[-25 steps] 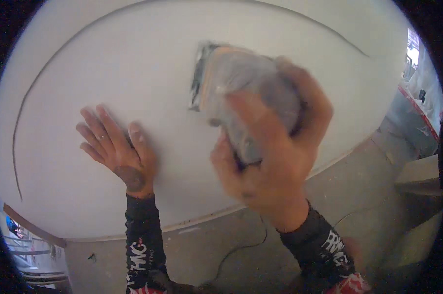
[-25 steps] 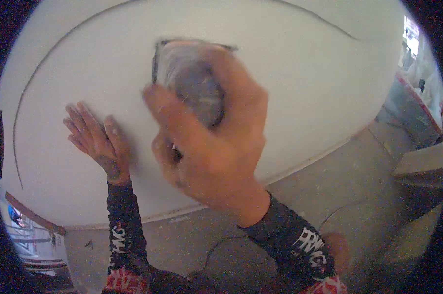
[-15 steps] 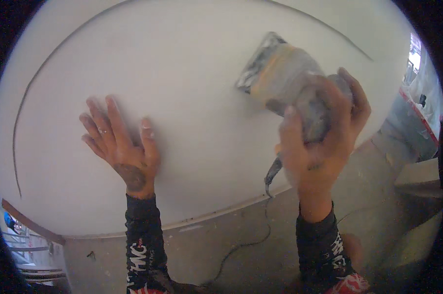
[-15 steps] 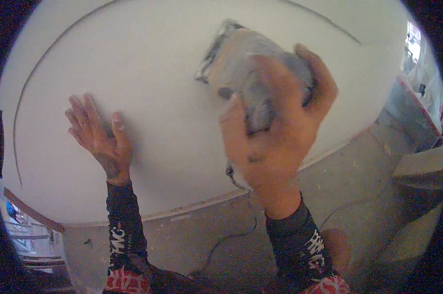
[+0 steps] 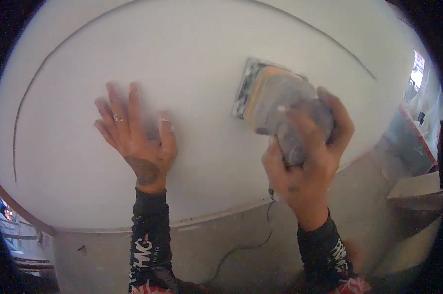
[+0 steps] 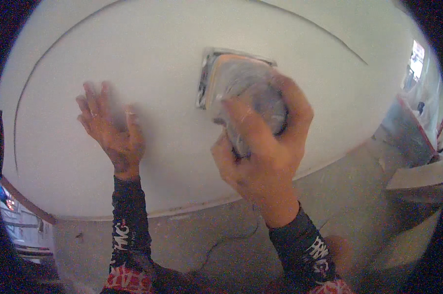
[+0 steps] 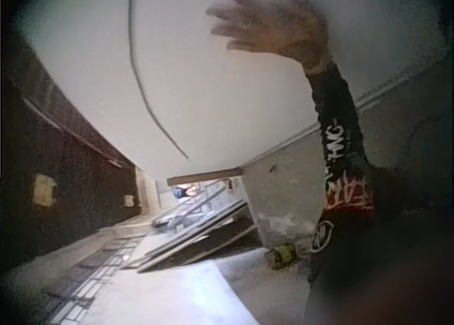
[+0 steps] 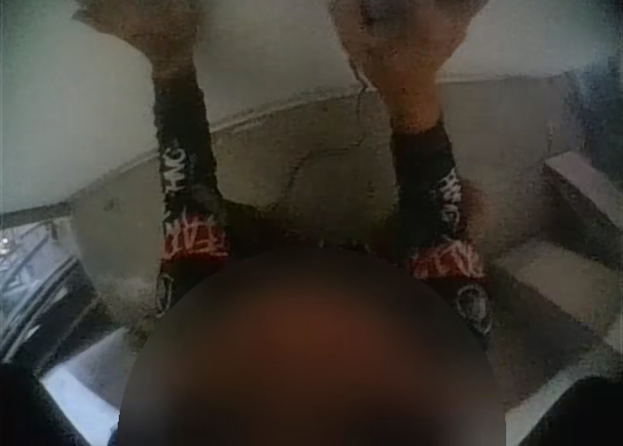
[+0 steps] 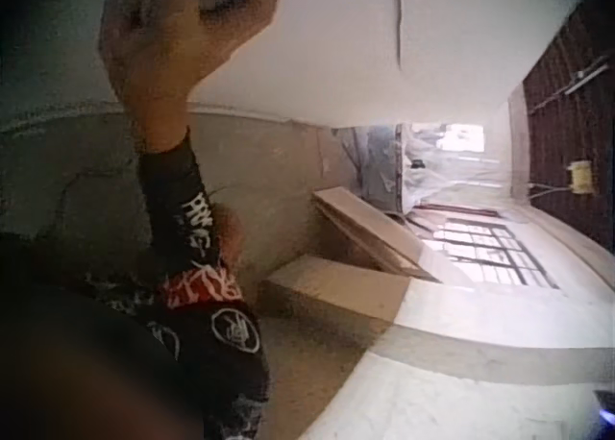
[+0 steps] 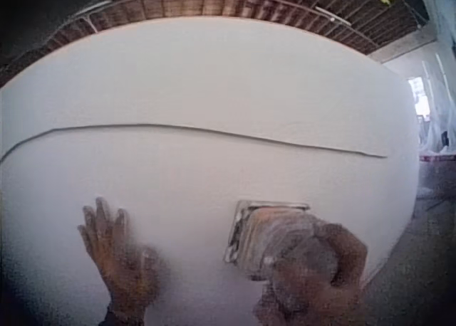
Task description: The person is using an orbital sander to smooth a curved section of a white wall or ceiling.
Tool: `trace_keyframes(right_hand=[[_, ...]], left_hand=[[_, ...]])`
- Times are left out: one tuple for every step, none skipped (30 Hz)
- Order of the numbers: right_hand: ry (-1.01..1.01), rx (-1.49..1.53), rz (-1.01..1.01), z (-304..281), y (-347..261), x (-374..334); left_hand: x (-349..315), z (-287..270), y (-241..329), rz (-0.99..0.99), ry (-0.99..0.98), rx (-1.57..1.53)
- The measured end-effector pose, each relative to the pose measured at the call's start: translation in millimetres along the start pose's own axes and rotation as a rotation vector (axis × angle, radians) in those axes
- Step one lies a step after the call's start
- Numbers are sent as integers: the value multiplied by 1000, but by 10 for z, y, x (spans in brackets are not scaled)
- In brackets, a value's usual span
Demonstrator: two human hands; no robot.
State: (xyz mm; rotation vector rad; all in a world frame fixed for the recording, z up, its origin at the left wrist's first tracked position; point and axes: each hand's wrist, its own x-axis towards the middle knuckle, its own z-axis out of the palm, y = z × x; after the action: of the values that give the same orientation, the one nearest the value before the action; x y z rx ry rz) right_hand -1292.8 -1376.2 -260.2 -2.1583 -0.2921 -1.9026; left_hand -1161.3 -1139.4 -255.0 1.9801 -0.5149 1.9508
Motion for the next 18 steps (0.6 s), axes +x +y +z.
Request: trace_keyframes(right_hand=[[33,14,-31,239,-261,-47],[51,23,-26,512,-550,-97],[67,31,-18,803,-867,-143],[71,29,-21,1059,-1126,-167],[97,7,-7,1277,-1336,-148],[136,-14,-14,1477,-1525,-106],[128,-12,1,1661,-1708,-49],[134,13,-38,1671,-1741,36],[146,39,-78,1741,-1843,104],[141,30,-81,1866,-2014,163],[122,50,-115,1945,-2148,241],[93,63,-137,1961,-2230,316],[80,105,-126,1987,-2325,397],[61,131,-113,2005,-2407,461],[43,153,-86,2018,-2487,500],[53,198,-83,2040,-2549,545],[34,148,-52,2040,-2583,564],[80,240,-41,2039,-2592,589]], left_hand=[[-84,-20,-342,6,-27,11],[-160,-47,-721,16,0,-8],[-229,-82,-1120,1,-3,-8],[-298,-109,-1482,-26,-7,-8],[-347,-131,-1817,-12,4,-15],[-386,-144,-2093,-23,21,-26],[-429,-147,-2369,-35,46,-43],[-463,-132,-2440,-37,43,-36],[-490,-122,-2537,-58,45,-57],[-488,-139,-2655,-91,40,-74],[-491,-145,-2718,-79,53,-85],[-494,-139,-2732,-65,73,-92],[-489,-137,-2746,-71,70,-91],[-476,-143,-2766,-43,93,-121],[-455,-158,-2790,-5,90,-119],[-433,-158,-2797,21,90,-129],[-409,-161,-2794,39,81,-142],[-369,-173,-2798,56,69,-123]])
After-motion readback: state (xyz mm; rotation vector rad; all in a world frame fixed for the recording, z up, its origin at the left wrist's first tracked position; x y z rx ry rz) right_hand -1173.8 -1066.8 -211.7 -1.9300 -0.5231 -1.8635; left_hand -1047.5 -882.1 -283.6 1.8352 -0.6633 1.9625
